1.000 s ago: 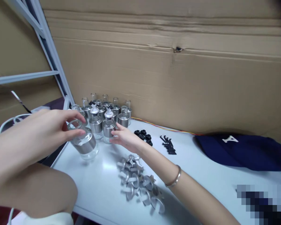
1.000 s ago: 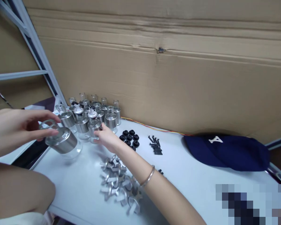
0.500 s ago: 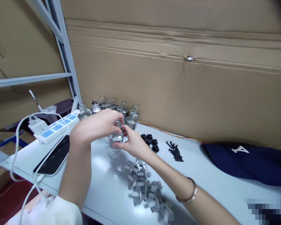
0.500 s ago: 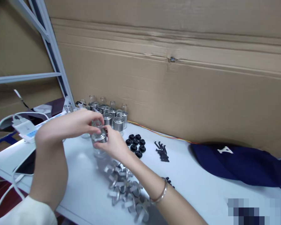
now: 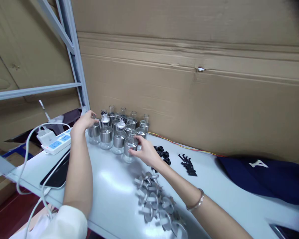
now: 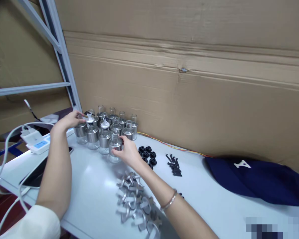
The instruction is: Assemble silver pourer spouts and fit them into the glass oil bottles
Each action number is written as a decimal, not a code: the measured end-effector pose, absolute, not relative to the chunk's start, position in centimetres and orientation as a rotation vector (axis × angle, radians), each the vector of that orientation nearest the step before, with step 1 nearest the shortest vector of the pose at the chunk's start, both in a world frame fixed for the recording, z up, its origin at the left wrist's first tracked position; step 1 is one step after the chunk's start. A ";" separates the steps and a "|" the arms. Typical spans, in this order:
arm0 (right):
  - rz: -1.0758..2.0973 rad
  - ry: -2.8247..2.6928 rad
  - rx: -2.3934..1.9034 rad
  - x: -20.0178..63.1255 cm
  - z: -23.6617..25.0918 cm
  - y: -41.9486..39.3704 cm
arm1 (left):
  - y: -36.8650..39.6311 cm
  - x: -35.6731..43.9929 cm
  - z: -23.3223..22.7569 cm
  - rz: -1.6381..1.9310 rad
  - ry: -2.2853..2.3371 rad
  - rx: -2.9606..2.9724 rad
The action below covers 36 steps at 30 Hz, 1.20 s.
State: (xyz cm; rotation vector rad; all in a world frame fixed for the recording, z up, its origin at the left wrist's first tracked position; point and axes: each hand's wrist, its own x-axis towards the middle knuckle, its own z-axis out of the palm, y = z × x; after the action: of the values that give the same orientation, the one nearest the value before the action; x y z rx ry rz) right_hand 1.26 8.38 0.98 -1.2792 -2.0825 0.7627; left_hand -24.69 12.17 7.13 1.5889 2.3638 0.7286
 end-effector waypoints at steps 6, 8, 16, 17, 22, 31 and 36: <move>0.748 -2.110 -1.222 0.4 0.7 9.3 | 9.5 -24.9 9.0 0.655 2.325 1.624; 0.728 -2.121 -1.218 -0.1 0.6 9.7 | 7.1 -24.2 10.6 0.652 2.253 1.702; 0.738 -2.214 -1.247 -0.7 1.3 9.6 | 0.3 -20.0 13.6 0.625 2.069 2.036; 0.754 -2.242 -1.229 -0.5 1.8 9.1 | 0.3 -19.3 13.5 0.597 1.970 2.107; 0.831 -2.306 -1.070 1.6 4.4 5.9 | 2.0 -15.3 12.8 0.466 1.602 2.348; 0.749 -2.073 -1.377 2.4 1.9 7.4 | 5.7 -14.7 11.7 0.645 1.570 2.465; 0.762 -2.017 -1.385 2.9 -0.3 9.1 | 6.9 -15.9 11.4 0.537 1.791 2.537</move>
State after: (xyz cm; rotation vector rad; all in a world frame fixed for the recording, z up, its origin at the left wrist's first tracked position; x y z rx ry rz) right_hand 2.92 9.13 -0.33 -1.3855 -2.0168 0.7625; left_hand -15.88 6.92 11.35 2.5366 1.7913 0.5366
